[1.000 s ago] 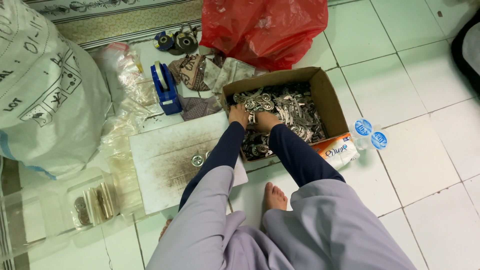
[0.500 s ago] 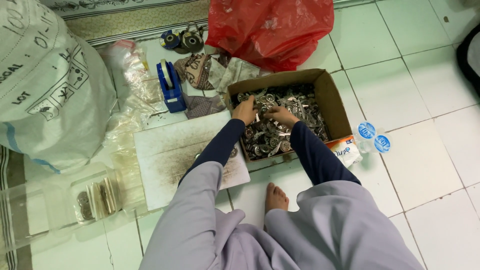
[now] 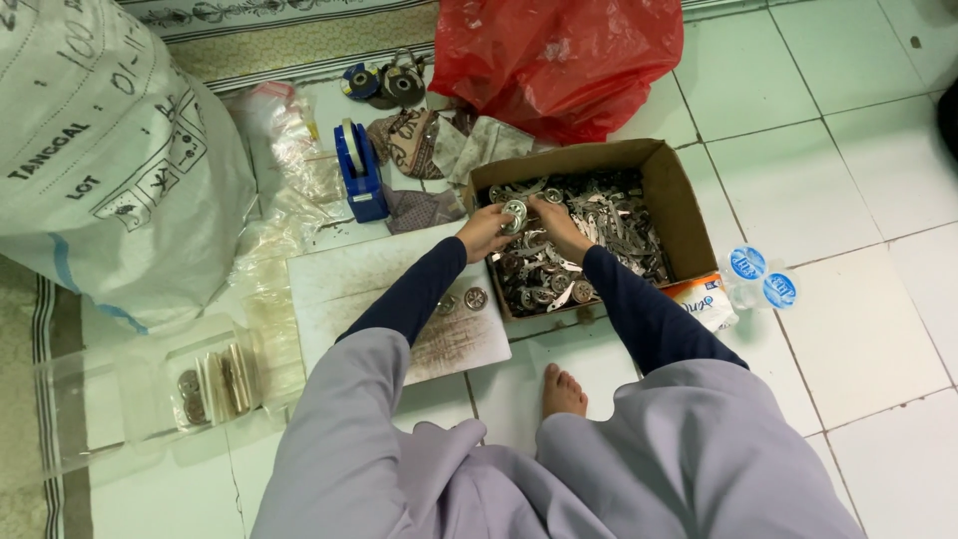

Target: The person sorts small metal parts from a cardboard box onto a white board, places them into clear plastic bags, and seals the bags using a tape dispenser. The person repeats this process for multiple batches of parts.

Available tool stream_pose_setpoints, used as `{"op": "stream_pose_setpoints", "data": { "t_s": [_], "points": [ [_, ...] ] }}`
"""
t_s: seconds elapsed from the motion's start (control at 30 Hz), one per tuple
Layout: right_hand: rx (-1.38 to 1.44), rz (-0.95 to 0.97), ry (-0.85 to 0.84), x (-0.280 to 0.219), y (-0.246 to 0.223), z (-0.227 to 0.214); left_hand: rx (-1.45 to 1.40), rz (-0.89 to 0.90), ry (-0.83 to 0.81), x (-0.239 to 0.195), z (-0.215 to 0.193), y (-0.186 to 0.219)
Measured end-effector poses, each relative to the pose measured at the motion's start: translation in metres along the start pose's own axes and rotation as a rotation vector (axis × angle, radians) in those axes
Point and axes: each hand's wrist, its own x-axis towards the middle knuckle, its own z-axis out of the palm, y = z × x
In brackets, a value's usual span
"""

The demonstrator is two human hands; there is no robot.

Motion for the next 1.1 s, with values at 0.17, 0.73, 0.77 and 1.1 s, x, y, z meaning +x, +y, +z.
{"op": "stream_pose_setpoints", "data": {
  "t_s": [0.17, 0.73, 0.77, 1.1],
  "points": [
    [-0.067, -0.063, -0.001, -0.003, -0.008, 0.013, -0.041, 0.014, 0.021, 0.007, -0.029, -0.008],
    [-0.158, -0.249, -0.085, -0.016, -0.039, 0.11, -0.492, -0.099, -0.072, -0.108, -0.098, 0.015],
    [-0.192, -0.298, -0.107, -0.027, -0.053, 0.118, -0.477, -0.101, -0.074, -0.108, -0.108, 0.013],
    [-0.162, -0.287, -0.196, -0.015, -0.048, 0.17, -0.48, -0.044, -0.03, -0.15, -0.169, -0.003]
  ]
}}
